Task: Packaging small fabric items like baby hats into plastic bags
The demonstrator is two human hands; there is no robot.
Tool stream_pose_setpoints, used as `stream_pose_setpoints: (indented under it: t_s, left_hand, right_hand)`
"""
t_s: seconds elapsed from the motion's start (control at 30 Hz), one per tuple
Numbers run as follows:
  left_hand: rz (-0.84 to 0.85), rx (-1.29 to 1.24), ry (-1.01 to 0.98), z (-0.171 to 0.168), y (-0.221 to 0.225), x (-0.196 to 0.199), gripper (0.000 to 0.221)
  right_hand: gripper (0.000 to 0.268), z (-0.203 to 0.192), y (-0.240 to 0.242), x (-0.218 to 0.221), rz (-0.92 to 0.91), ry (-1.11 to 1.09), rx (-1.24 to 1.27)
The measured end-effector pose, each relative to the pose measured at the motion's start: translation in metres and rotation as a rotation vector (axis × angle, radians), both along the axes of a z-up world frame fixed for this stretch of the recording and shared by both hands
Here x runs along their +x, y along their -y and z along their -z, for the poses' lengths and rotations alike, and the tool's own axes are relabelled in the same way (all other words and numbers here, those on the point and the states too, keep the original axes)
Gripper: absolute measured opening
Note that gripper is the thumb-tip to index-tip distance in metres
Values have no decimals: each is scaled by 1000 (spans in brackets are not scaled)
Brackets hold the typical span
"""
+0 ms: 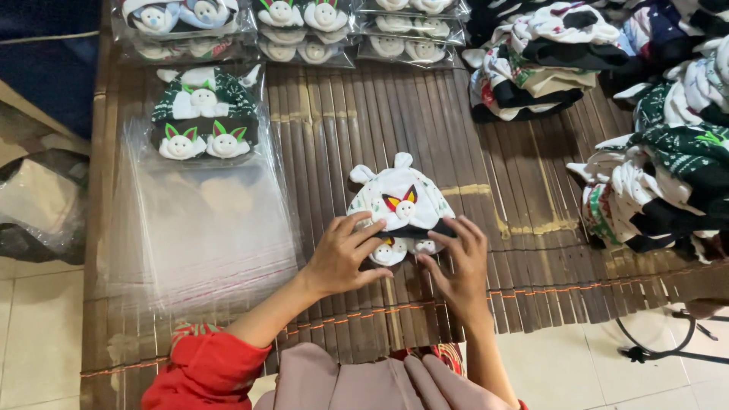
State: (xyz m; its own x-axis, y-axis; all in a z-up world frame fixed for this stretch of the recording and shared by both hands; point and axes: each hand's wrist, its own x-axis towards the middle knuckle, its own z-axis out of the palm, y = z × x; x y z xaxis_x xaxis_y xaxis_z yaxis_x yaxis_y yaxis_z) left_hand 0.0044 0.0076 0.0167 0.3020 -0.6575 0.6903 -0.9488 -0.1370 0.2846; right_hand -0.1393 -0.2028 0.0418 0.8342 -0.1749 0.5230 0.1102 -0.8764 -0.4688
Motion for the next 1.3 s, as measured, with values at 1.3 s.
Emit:
stream_pose_setpoints:
  t_s: [1.3]
  left_hand:
    - [-85,351,-22,-11,79,-17,14]
  right_hand:
    - [15,22,26,8,40,-35,-12]
